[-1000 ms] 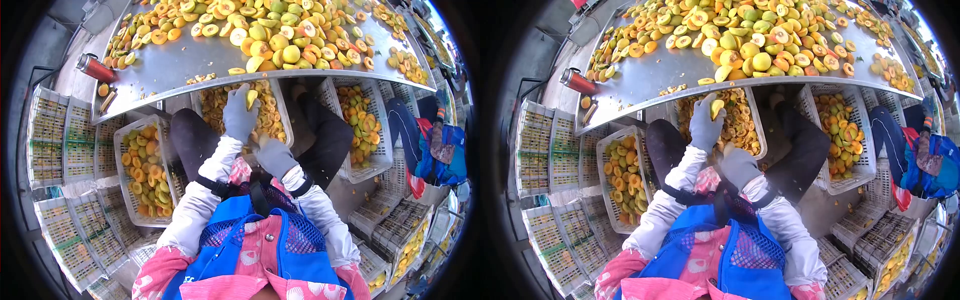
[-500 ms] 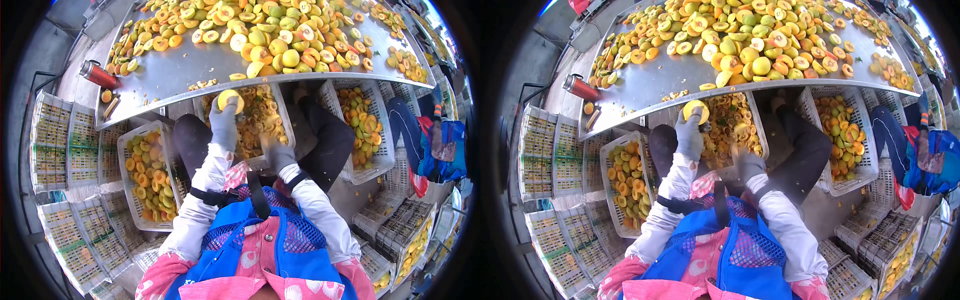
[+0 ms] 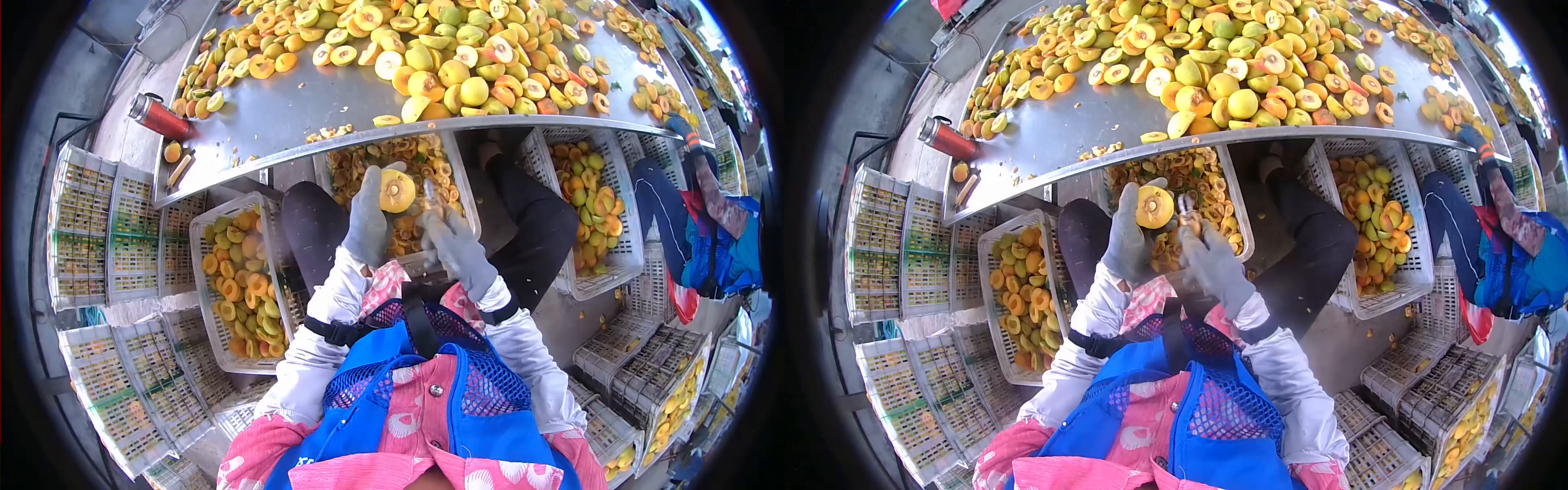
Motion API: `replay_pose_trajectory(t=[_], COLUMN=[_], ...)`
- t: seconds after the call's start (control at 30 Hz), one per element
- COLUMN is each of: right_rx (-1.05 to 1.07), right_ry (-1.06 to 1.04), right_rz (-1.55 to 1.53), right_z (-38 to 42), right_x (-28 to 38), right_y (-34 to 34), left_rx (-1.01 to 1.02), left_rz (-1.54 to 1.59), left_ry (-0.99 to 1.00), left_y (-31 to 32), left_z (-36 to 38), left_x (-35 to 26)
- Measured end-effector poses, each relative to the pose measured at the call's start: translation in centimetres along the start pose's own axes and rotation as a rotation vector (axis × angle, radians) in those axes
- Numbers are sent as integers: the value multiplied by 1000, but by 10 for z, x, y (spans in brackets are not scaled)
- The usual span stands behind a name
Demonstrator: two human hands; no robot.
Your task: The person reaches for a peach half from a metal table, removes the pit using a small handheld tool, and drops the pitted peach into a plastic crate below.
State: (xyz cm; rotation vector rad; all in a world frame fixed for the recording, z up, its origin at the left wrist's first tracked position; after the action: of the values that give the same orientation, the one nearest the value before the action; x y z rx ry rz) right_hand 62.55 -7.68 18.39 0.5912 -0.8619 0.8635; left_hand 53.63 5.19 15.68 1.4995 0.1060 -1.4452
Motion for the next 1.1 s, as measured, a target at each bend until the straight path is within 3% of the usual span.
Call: replay_pose_trajectory(t=[0.07,0.1,0.13,0.2,0.23,0.3,0.4,0.6,0.73,0.8,1.1], right_rx=[113,69,72,-139,-137,-371,-445,-399,-267,-155,-107], right_ry=[16,-56,-58,-309,-306,-706,-859,-943,-829,-564,-428], right_rz=[-37,91,93,257,256,365,472,677,745,420,484], right_z=[9,5,-2,-5,-3,9,6,-7,7,9,11], right_x=[13,9,1,2,6,33,40,36,26,25,33], right_y=[9,10,12,13,14,11,18,12,12,10,10], left_rx=[55,-41,-43,-56,-59,-69,-114,-193,-193,-205,-122], left_rz=[-388,-38,-38,-93,-94,-148,-267,-115,-60,-80,-215], left_ry=[455,25,28,59,56,95,115,105,71,96,148], left_y=[23,20,22,25,26,31,43,39,42,43,53], left_z=[13,6,6,8,9,11,19,16,7,2,9], left_x=[-16,-13,-14,-14,-14,-16,-21,-9,-18,-20,-35])
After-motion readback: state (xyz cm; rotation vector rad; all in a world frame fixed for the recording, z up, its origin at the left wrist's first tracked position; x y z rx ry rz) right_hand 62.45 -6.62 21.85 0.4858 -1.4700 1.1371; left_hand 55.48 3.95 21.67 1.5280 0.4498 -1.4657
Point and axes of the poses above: each hand's wrist, its own z-axis away from the middle knuckle, its own y-axis out of the palm, x = y × z, the point moved 3 cm from there along -z, towards the middle knuckle, and after that the axes turned 2 degrees about x, right-handed, at the moved point
